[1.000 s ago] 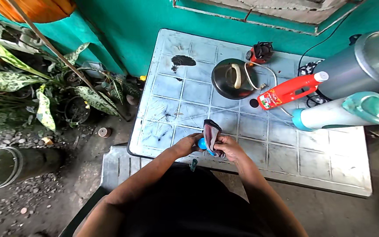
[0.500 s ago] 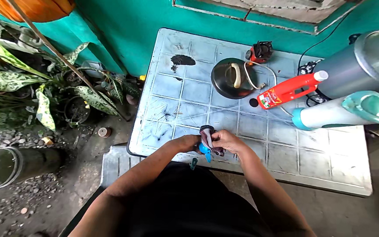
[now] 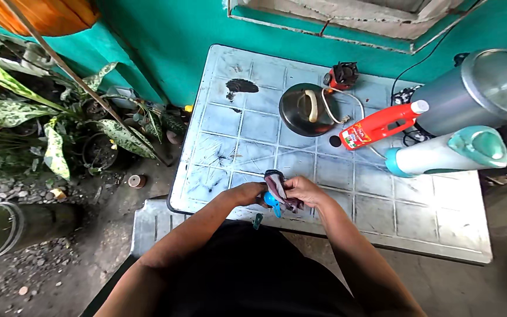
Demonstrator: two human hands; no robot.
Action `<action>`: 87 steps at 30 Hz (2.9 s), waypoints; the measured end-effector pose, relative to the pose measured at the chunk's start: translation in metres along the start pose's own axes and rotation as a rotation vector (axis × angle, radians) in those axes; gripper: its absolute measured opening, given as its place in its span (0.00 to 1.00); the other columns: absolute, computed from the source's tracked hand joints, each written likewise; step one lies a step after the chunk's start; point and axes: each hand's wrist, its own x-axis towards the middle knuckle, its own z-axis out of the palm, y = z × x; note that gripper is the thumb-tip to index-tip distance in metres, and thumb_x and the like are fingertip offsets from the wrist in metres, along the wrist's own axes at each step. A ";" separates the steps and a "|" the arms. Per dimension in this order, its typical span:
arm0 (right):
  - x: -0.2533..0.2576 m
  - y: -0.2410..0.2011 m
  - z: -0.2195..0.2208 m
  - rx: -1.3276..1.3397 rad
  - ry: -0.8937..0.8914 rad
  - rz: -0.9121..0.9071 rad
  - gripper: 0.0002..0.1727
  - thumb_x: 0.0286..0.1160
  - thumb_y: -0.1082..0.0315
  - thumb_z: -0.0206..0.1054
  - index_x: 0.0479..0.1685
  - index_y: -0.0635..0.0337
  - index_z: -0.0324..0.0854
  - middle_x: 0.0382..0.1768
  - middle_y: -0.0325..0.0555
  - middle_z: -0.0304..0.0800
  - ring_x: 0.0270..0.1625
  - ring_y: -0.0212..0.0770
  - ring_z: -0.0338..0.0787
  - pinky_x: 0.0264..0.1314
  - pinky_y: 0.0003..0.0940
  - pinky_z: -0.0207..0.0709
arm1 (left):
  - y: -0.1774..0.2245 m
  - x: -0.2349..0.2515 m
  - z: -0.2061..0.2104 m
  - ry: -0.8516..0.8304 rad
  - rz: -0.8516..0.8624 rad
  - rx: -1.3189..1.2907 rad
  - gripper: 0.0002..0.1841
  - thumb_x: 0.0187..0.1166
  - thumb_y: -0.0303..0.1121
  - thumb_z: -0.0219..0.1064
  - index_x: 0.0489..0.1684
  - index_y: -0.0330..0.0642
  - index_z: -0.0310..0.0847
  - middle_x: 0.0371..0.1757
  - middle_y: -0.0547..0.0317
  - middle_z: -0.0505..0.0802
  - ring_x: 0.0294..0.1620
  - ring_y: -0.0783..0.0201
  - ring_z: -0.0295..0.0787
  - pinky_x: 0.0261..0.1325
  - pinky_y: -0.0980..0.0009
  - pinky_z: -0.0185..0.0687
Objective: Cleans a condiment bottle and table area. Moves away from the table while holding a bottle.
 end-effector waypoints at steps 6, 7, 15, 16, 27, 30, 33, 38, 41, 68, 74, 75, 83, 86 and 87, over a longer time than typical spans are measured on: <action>0.022 -0.041 -0.004 -0.544 -0.192 0.061 0.10 0.72 0.69 0.75 0.29 0.67 0.84 0.24 0.42 0.82 0.28 0.32 0.78 0.38 0.37 0.74 | 0.001 0.002 -0.002 -0.013 0.056 0.011 0.26 0.79 0.34 0.74 0.70 0.24 0.78 0.72 0.30 0.84 0.77 0.40 0.80 0.84 0.47 0.66; 0.026 -0.046 -0.003 -0.615 -0.221 0.059 0.10 0.72 0.68 0.75 0.28 0.66 0.84 0.24 0.43 0.82 0.28 0.34 0.78 0.37 0.39 0.74 | 0.001 0.003 -0.002 -0.021 0.062 0.020 0.26 0.79 0.34 0.74 0.70 0.23 0.78 0.71 0.30 0.85 0.77 0.40 0.80 0.84 0.47 0.66; 0.037 -0.041 -0.003 -0.656 -0.224 -0.024 0.11 0.72 0.69 0.75 0.32 0.71 0.85 0.29 0.51 0.85 0.35 0.41 0.81 0.45 0.48 0.76 | 0.005 0.004 -0.005 -0.038 0.013 0.059 0.26 0.81 0.36 0.73 0.69 0.23 0.78 0.70 0.30 0.86 0.76 0.40 0.81 0.83 0.46 0.66; 0.032 -0.032 -0.006 -0.535 -0.197 -0.029 0.09 0.73 0.71 0.74 0.35 0.71 0.85 0.32 0.48 0.86 0.36 0.36 0.82 0.47 0.42 0.78 | 0.006 0.003 -0.004 -0.032 0.000 0.053 0.26 0.81 0.36 0.72 0.70 0.24 0.77 0.71 0.30 0.85 0.76 0.40 0.80 0.84 0.46 0.66; -0.030 0.038 0.027 0.105 0.313 -0.140 0.17 0.64 0.73 0.75 0.53 0.65 0.83 0.38 0.38 0.93 0.37 0.28 0.91 0.44 0.28 0.88 | 0.004 0.003 0.019 0.161 -0.028 -0.007 0.36 0.81 0.36 0.72 0.89 0.39 0.63 0.83 0.36 0.76 0.80 0.41 0.77 0.82 0.47 0.71; -0.032 0.023 0.034 -0.234 0.348 -0.080 0.20 0.61 0.61 0.82 0.48 0.66 0.88 0.42 0.49 0.94 0.46 0.38 0.93 0.58 0.43 0.86 | 0.010 0.002 0.019 0.147 -0.067 0.037 0.33 0.82 0.35 0.71 0.85 0.33 0.66 0.83 0.34 0.76 0.81 0.40 0.76 0.83 0.46 0.69; -0.030 0.016 0.034 -0.201 0.337 -0.063 0.12 0.64 0.66 0.79 0.39 0.65 0.88 0.36 0.45 0.92 0.39 0.34 0.91 0.50 0.38 0.85 | 0.010 0.002 0.021 0.168 -0.076 0.043 0.32 0.83 0.37 0.71 0.83 0.31 0.68 0.81 0.34 0.77 0.80 0.40 0.77 0.83 0.47 0.70; -0.027 0.030 0.030 0.290 0.262 -0.121 0.06 0.72 0.80 0.65 0.39 0.63 0.87 0.30 0.34 0.92 0.30 0.25 0.89 0.38 0.25 0.85 | -0.007 0.007 0.027 0.197 -0.033 -0.039 0.46 0.74 0.38 0.79 0.92 0.38 0.56 0.86 0.39 0.74 0.85 0.46 0.73 0.87 0.50 0.65; -0.022 0.038 0.032 0.468 0.349 -0.131 0.11 0.77 0.83 0.57 0.40 0.64 0.85 0.31 0.35 0.92 0.34 0.28 0.90 0.44 0.28 0.87 | -0.020 0.012 0.033 0.242 -0.002 -0.107 0.51 0.66 0.32 0.84 0.92 0.38 0.54 0.86 0.40 0.73 0.86 0.48 0.71 0.89 0.52 0.63; -0.004 -0.014 0.098 -0.547 0.715 -0.765 0.25 0.86 0.57 0.56 0.59 0.72 0.88 0.65 0.66 0.89 0.76 0.67 0.82 0.86 0.64 0.63 | 0.044 -0.040 0.006 0.994 0.020 -1.047 0.38 0.79 0.29 0.67 0.87 0.34 0.49 0.68 0.43 0.84 0.58 0.58 0.92 0.53 0.61 0.93; -0.014 -0.049 0.076 -0.010 0.434 -0.441 0.25 0.95 0.65 0.40 0.63 0.75 0.81 0.53 0.55 0.91 0.59 0.33 0.89 0.69 0.31 0.79 | 0.037 -0.063 -0.003 0.789 0.176 -1.040 0.38 0.68 0.36 0.76 0.78 0.33 0.61 0.58 0.56 0.91 0.53 0.63 0.94 0.57 0.63 0.93; -0.015 -0.050 0.072 0.136 0.366 -0.355 0.27 0.97 0.63 0.36 0.62 0.72 0.80 0.48 0.48 0.90 0.52 0.27 0.89 0.63 0.27 0.82 | 0.035 -0.066 -0.004 0.738 0.209 -1.071 0.39 0.67 0.39 0.79 0.76 0.35 0.62 0.57 0.58 0.92 0.53 0.63 0.95 0.57 0.61 0.94; -0.017 -0.016 0.100 -0.002 0.548 -0.750 0.29 0.93 0.57 0.43 0.54 0.79 0.81 0.47 0.45 0.91 0.54 0.22 0.88 0.66 0.23 0.81 | 0.038 -0.058 -0.008 1.057 0.068 -1.034 0.38 0.79 0.28 0.67 0.87 0.34 0.48 0.69 0.42 0.84 0.59 0.55 0.92 0.56 0.57 0.94; -0.009 -0.010 0.112 -0.396 0.609 -0.841 0.34 0.93 0.50 0.42 0.56 0.74 0.86 0.58 0.63 0.92 0.69 0.51 0.88 0.80 0.46 0.73 | 0.040 -0.048 -0.004 1.155 0.113 -0.861 0.42 0.72 0.33 0.74 0.83 0.27 0.52 0.67 0.38 0.84 0.60 0.55 0.91 0.59 0.59 0.92; -0.006 -0.011 0.113 -0.459 0.646 -0.833 0.33 0.93 0.51 0.43 0.57 0.72 0.87 0.59 0.64 0.92 0.70 0.56 0.87 0.80 0.51 0.73 | 0.039 -0.047 -0.003 1.161 0.140 -0.809 0.42 0.71 0.35 0.75 0.82 0.25 0.54 0.67 0.38 0.85 0.61 0.56 0.91 0.62 0.59 0.91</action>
